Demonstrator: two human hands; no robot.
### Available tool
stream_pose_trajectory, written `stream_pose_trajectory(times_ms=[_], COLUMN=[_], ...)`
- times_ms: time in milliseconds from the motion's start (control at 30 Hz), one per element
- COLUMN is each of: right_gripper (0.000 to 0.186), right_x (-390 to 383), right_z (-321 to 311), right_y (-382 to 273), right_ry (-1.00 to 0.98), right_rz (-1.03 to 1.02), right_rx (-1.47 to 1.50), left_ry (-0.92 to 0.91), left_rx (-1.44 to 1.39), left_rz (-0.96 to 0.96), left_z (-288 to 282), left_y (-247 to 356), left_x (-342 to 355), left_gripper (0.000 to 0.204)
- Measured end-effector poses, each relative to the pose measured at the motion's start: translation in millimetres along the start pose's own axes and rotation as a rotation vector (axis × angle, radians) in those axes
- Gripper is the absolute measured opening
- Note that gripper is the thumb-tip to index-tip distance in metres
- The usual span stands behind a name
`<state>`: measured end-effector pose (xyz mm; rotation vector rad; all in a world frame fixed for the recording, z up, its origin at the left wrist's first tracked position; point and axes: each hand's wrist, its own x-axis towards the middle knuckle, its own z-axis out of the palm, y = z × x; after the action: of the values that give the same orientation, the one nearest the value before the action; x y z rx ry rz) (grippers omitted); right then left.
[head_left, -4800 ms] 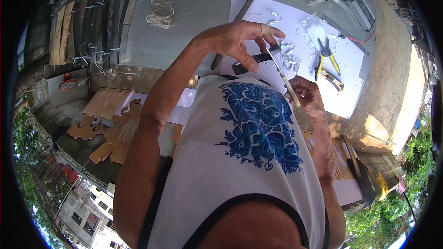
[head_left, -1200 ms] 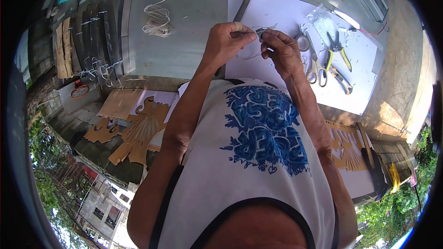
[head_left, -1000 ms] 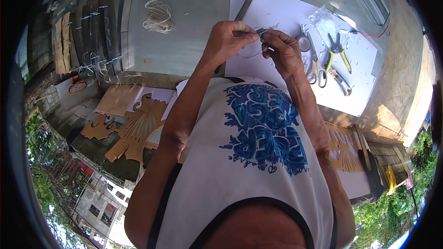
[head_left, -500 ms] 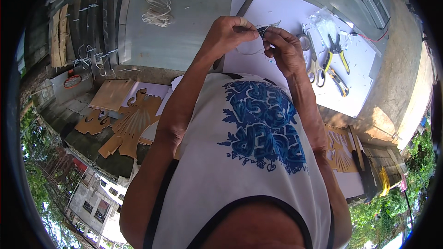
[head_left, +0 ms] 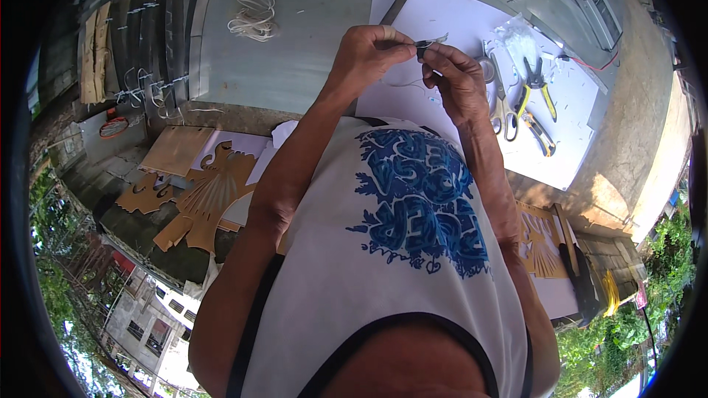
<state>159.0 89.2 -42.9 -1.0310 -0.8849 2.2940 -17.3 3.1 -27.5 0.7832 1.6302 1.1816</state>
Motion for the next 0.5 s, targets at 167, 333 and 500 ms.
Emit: stream_pose_trajectory(times_ms=[167,333,500], right_gripper=[0.019,0.02,0.032], right_x=[-4,-17,-1], right_z=[0,7,21], right_y=[-5,-37,-58], right_ry=[-0.033,0.085,-0.193], right_rz=[0.008,-0.225,-0.579], right_rx=[-0.141,-0.758,-1.171], left_ry=[-0.002,-0.008,-0.044], left_rx=[0.06,0.168,0.239], left_rz=[-0.008,0.029,0.13], left_z=[-4,-13,-16], left_y=[10,16,22], left_x=[-2,-2,-3], left_gripper=[0.018,0.018,0.018])
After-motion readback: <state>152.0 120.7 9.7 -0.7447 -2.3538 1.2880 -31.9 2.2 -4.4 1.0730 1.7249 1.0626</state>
